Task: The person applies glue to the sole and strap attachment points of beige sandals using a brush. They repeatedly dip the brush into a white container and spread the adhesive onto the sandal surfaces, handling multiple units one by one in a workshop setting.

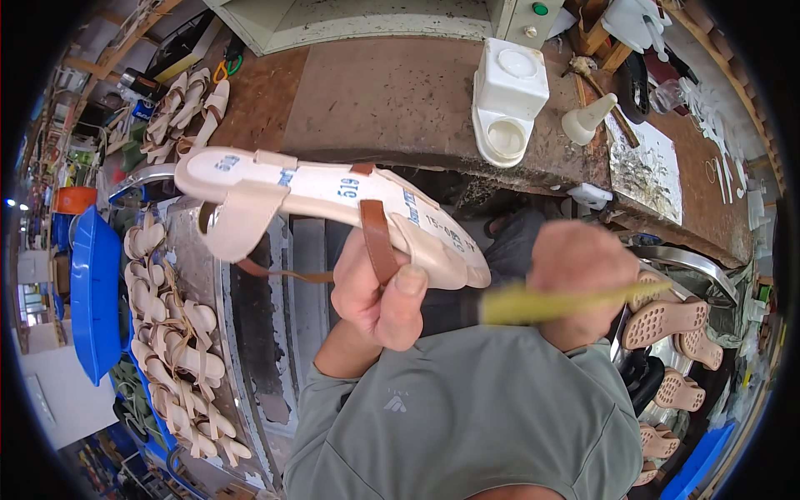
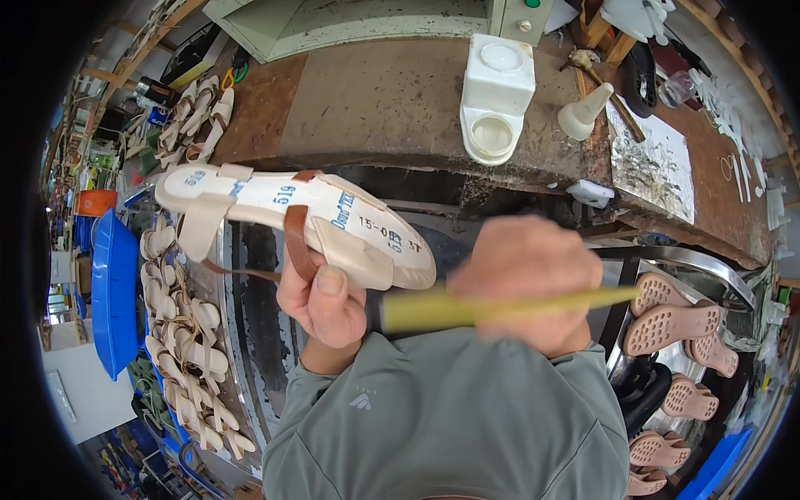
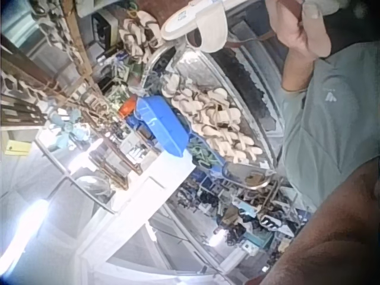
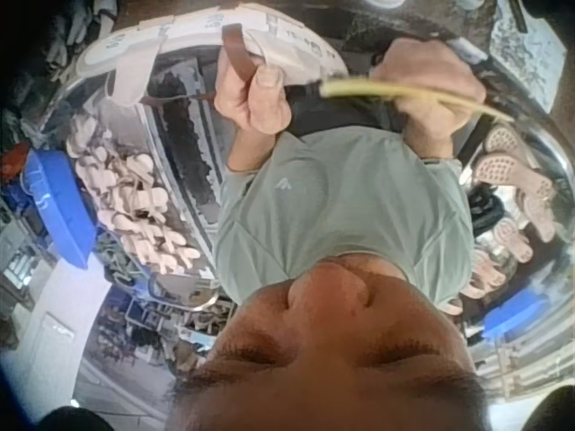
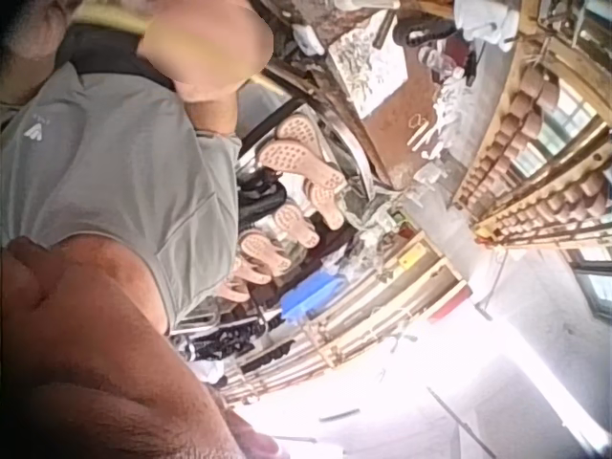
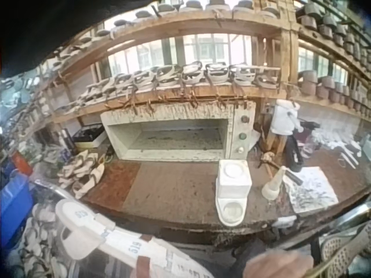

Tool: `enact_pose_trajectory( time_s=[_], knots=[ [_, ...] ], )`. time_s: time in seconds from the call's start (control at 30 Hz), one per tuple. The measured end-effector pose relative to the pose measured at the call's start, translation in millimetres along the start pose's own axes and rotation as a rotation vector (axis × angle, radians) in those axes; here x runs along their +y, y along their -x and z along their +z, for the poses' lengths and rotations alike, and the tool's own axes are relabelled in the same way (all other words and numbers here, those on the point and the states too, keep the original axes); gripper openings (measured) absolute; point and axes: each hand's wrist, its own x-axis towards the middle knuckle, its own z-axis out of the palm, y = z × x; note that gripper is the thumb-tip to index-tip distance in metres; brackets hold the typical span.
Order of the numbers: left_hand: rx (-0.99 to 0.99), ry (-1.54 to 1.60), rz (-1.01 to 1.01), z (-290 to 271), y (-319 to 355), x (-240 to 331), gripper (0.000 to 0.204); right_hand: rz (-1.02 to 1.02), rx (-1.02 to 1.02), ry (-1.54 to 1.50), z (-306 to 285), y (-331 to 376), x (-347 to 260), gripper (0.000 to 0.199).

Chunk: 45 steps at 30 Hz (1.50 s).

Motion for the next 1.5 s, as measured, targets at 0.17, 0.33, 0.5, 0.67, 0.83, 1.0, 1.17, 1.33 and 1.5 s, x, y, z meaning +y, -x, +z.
enact_pose_trajectory(
  time_s=[0.17, 0.33, 0.5, 0.67, 0.83, 1.0, 1.17, 1.33, 1.5],
  knots=[
    [0.07, 0.063, -0.059, 5.8, -4.2, -3.3, 0.056, -0.022, -0.229, -0.197, -11.9, 1.8, 2.6, 0.018],
    [0.161, 0.118, -0.097, 6.3, -9.3, -7.0, 0.058, 0.184, 0.111, -0.109, -1.6, 10.3, 6.5, 0.02],
    [0.216, 0.705, -0.406, -23.7, -20.8, -6.5, 0.059, 0.368, 0.393, -0.511, -24.9, 0.1, 9.3, 0.016],
    [-0.205, 1.551, -0.535, -61.0, -14.0, -14.9, 0.049, 0.807, 0.164, -0.137, -44.2, -22.4, 44.3, 0.028],
    [-0.115, 1.508, -0.546, -69.7, 9.7, -34.9, 0.048, 0.901, 0.071, -0.37, -23.3, -23.3, 65.2, 0.027],
    [0.319, 0.242, -0.334, -58.2, -3.2, -19.7, 0.036, 0.973, 0.267, -0.33, -22.8, -18.9, 66.1, 0.024],
    [0.089, -0.457, 0.184, -63.4, 21.3, -15.4, 0.033, 1.016, 0.501, -0.315, -20.4, -8.9, 66.3, 0.024],
    [-0.07, -0.477, 0.197, -45.6, 14.4, -9.6, 0.033, 1.044, 0.438, -0.137, -20.6, 12.0, 73.8, 0.029],
    [-0.107, -0.596, 0.344, -37.7, 4.7, -4.0, 0.03, 0.661, 0.588, -0.031, -63.5, 21.4, 32.5, 0.039]
  ],
)
